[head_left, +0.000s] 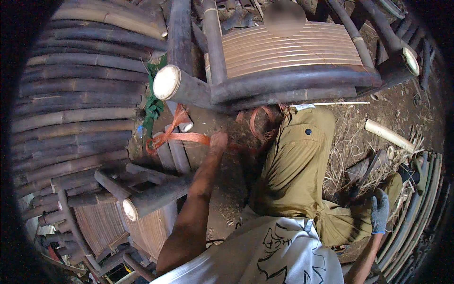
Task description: The person prepares and installs bamboo slats into a chair frame. They use a large blade to whittle and split bamboo pieces into thin strips, then manually weave or thread the strips through the frame and secure them using thin wire and pliers.
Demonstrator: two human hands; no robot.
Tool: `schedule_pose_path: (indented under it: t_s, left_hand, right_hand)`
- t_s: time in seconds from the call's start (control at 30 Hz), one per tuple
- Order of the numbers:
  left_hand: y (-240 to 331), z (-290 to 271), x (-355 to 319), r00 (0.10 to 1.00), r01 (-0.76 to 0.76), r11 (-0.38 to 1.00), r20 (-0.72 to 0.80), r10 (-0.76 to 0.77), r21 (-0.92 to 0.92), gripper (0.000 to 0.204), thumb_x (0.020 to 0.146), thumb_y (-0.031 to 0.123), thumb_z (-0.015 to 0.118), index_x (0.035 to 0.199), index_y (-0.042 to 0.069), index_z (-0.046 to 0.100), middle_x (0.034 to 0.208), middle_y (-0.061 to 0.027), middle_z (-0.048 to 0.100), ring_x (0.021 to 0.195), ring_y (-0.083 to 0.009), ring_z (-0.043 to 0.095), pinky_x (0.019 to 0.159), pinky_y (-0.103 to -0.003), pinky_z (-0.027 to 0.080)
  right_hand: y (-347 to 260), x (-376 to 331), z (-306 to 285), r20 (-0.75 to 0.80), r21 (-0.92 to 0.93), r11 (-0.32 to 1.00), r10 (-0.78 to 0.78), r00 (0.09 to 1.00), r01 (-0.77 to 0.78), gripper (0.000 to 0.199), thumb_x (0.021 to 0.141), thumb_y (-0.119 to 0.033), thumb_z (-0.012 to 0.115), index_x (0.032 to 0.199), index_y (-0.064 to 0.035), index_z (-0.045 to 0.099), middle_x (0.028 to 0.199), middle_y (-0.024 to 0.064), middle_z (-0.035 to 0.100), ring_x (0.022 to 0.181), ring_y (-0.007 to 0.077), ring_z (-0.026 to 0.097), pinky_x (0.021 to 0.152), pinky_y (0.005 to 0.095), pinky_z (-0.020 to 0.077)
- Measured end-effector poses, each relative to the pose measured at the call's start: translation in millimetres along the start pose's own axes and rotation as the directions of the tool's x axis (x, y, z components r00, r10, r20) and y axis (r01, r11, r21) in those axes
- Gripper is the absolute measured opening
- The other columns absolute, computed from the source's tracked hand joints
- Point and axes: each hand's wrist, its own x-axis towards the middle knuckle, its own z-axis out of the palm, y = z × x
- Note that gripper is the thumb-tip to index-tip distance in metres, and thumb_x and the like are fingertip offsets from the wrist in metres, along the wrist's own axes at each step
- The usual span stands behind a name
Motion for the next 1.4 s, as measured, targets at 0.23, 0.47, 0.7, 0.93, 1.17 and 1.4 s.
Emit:
schedule_pose_path:
  t_s: [0.23,0.47,0.7,0.93,1.17,1.4]
  left_hand:
    - [-10,-7,-4,0.999,-0.004,0.956,0.048,0.019,-0.294,0.020,0.084,0.016,0.058,0.097,0.006,0.071,0.097,-0.0184,0.070,0.091,-0.0383,0.067,0.083,-0.046,0.053]
    - [52,-159,-36,0.988,-0.141,0.741,-0.045,0.148,-0.657,0.021,0.090,0.025,0.064,0.096,0.005,0.070,0.082,-0.0118,0.068,0.079,-0.0235,0.065,0.075,-0.037,0.050]
    - [196,-428,-168,0.789,-0.526,0.466,-0.205,0.579,-0.712,0.017,0.096,0.018,0.064,0.097,0.002,0.068,0.088,0.0015,0.066,0.083,-0.0068,0.057,0.075,-0.024,0.047]
    - [290,-559,-164,0.360,-0.933,0.202,-0.808,0.467,-0.299,0.025,0.093,0.027,0.060,0.093,0.002,0.067,0.077,-0.0050,0.063,0.066,-0.0148,0.060,0.059,-0.030,0.047]
    - [72,-728,-14,0.053,-0.827,0.553,-0.993,-0.107,-0.104,0.021,0.091,0.026,0.066,0.100,0.009,0.076,0.102,-0.0152,0.072,0.097,-0.0250,0.067,0.088,-0.032,0.051]
    - [-107,-621,32,0.558,0.002,0.965,-0.800,-0.220,-0.264,0.047,0.092,0.042,0.050,0.110,0.002,0.066,0.118,-0.0195,0.065,0.112,-0.0374,0.058,0.092,-0.043,0.042]
  right_hand:
    - [-10,4,29,0.000,0.065,0.994,-0.084,0.996,0.084,0.036,0.091,-0.011,0.060,0.124,0.0030,0.056,0.116,0.0192,0.062,0.110,0.0327,0.060,0.097,0.0373,0.0461]
    - [-59,-8,6,0.099,0.377,0.924,0.029,0.995,-0.065,0.047,0.086,-0.006,0.063,0.132,0.0015,0.053,0.128,0.0167,0.059,0.120,0.0302,0.056,0.103,0.0385,0.0434]
    - [-279,31,-55,-0.278,0.624,0.545,-0.515,0.811,0.560,0.098,0.070,-0.030,0.082,0.147,0.0033,0.032,0.146,0.0214,0.042,0.133,0.0313,0.045,0.113,0.0412,0.0343]
    - [-368,45,-38,-0.431,0.593,0.198,-0.740,0.516,0.780,0.042,0.089,-0.026,0.062,0.123,0.0001,0.057,0.111,0.0117,0.062,0.108,0.0235,0.058,0.094,0.0371,0.0463]
    - [-192,33,-78,-0.314,0.587,0.716,-0.229,0.921,0.378,0.020,0.093,-0.026,0.060,0.099,-0.0074,0.062,0.074,-0.0003,0.057,0.062,0.0109,0.054,0.056,0.0266,0.0453]
    - [52,9,-108,-0.205,0.630,0.773,0.085,0.975,0.065,0.017,0.096,-0.022,0.059,0.103,-0.0074,0.064,0.082,0.0009,0.055,0.068,0.0106,0.052,0.056,0.0264,0.0432]
